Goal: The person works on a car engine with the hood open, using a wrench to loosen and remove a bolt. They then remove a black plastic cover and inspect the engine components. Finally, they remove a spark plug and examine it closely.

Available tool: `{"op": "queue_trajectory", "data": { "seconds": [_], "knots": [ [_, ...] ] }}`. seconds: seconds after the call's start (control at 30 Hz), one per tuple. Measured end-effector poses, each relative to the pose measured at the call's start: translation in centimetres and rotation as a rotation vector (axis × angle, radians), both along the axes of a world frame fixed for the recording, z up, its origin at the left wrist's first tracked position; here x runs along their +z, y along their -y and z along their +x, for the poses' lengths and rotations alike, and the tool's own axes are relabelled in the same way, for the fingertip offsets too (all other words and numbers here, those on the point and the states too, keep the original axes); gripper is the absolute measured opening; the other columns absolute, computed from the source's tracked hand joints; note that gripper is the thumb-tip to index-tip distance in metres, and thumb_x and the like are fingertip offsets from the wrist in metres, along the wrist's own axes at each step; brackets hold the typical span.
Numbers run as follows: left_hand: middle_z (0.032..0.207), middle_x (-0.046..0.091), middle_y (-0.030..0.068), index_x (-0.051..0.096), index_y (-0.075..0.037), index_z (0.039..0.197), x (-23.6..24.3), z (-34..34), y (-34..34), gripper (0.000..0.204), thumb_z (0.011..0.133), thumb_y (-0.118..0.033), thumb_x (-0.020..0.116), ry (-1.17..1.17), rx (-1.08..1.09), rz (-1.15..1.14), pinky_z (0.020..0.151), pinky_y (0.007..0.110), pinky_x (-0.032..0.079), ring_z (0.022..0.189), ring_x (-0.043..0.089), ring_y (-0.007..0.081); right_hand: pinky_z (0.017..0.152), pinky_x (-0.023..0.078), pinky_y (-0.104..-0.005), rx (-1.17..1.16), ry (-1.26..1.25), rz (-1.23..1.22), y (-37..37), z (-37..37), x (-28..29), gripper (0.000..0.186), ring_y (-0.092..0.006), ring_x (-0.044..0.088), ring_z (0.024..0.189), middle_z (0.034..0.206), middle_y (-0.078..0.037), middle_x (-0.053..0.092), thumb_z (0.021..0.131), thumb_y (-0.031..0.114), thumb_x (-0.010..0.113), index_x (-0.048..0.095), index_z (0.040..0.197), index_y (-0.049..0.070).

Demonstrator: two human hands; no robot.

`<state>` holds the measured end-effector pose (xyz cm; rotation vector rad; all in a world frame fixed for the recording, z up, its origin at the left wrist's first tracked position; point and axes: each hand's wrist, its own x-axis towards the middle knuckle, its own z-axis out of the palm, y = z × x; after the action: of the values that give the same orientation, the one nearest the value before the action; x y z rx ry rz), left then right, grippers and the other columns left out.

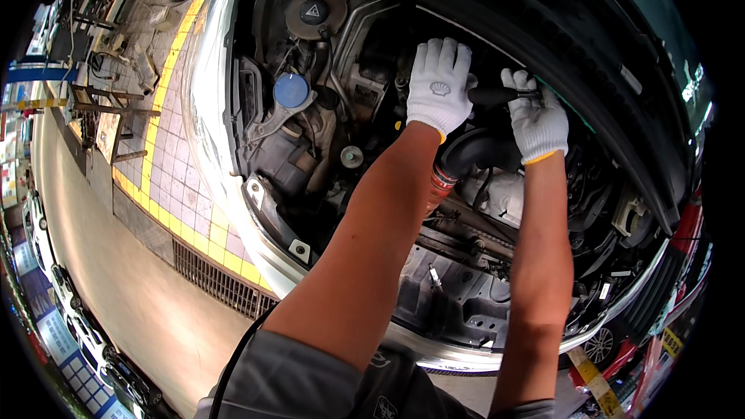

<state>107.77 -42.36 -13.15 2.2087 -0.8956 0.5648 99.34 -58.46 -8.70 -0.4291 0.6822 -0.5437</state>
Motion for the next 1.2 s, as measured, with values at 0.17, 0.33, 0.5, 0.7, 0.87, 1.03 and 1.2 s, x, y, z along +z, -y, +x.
{"op": "queue_trajectory", "data": {
  "seconds": [0.17,0.33,0.5,0.7,0.87,1.03,1.2],
  "knots": [
    [0.118,0.062,0.0197,0.061,0.000,0.114,0.0,0.0,-0.1,0.041,0.079,-0.019,0.068,0.035,-0.006,-0.007,0.092,0.049,0.045,0.105,0.056,0.0375,0.059,0.044,-0.0291,0.512,-0.489,-0.408,3.1,-3.3,1.7,0.021,-0.0119,0.038,0.056,0.075,0.002,0.045,0.107,0.028,0.058,0.063,0.102,0.008],
    [0.110,0.059,0.0167,0.061,-0.001,0.112,0.1,0.1,-0.2,0.040,0.078,-0.021,0.068,-0.026,-0.016,0.013,0.090,0.049,0.045,0.102,0.055,0.0357,0.046,0.038,-0.0265,0.973,-0.992,-0.885,7.8,-4.3,3.8,0.039,-0.0072,0.041,0.052,0.077,0.001,0.051,0.104,0.038,0.062,0.062,0.124,0.005],
    [0.121,0.061,0.0192,0.061,0.000,0.120,0.0,-0.1,0.1,0.046,0.081,-0.023,0.069,0.037,0.037,0.066,0.099,0.051,0.045,0.113,0.056,0.0390,0.107,0.051,-0.0594,-0.001,0.058,0.132,-1.2,-0.7,-0.2,0.025,-0.0368,0.066,0.113,0.099,-0.011,0.065,0.110,0.024,0.048,0.058,0.104,0.002],
    [0.125,0.060,0.0226,0.060,0.001,0.124,-0.1,0.0,0.1,0.051,0.084,-0.029,0.070,0.031,0.034,0.116,0.103,0.053,0.043,0.117,0.055,0.0418,0.066,0.043,-0.0349,0.300,-0.307,-0.213,1.0,-1.4,0.9,0.020,-0.0139,0.049,0.062,0.071,0.003,0.049,0.107,0.029,0.059,0.058,0.097,0.011],
    [0.113,0.059,0.0192,0.061,-0.001,0.116,-0.1,0.0,0.5,0.044,0.079,-0.024,0.070,0.038,0.001,0.013,0.095,0.050,0.044,0.107,0.055,0.0386,0.043,0.028,-0.0229,0.928,-0.680,-0.650,8.7,-5.8,4.5,0.022,-0.0022,0.031,0.045,0.062,0.011,0.036,0.107,0.028,0.060,0.058,0.093,0.011],
    [0.123,0.061,0.0218,0.062,0.000,0.120,-0.1,-0.2,0.2,0.047,0.081,-0.025,0.070,-0.013,0.030,0.066,0.102,0.052,0.044,0.117,0.054,0.0418,0.112,0.047,-0.0576,0.178,0.197,0.107,1.2,-1.6,-3.1,0.021,-0.0351,0.068,0.109,0.103,-0.014,0.068,0.108,0.018,0.050,0.063,0.105,0.002],
    [0.128,0.062,0.0231,0.062,0.002,0.126,-0.3,-0.3,0.6,0.048,0.086,-0.025,0.066,0.022,0.017,0.108,0.106,0.052,0.044,0.120,0.057,0.0413,0.073,0.050,-0.0368,0.236,-0.212,-0.443,2.4,-1.5,-1.2,0.014,-0.0194,0.055,0.075,0.080,-0.003,0.055,0.105,0.017,0.058,0.062,0.104,0.004]
  ]
}}
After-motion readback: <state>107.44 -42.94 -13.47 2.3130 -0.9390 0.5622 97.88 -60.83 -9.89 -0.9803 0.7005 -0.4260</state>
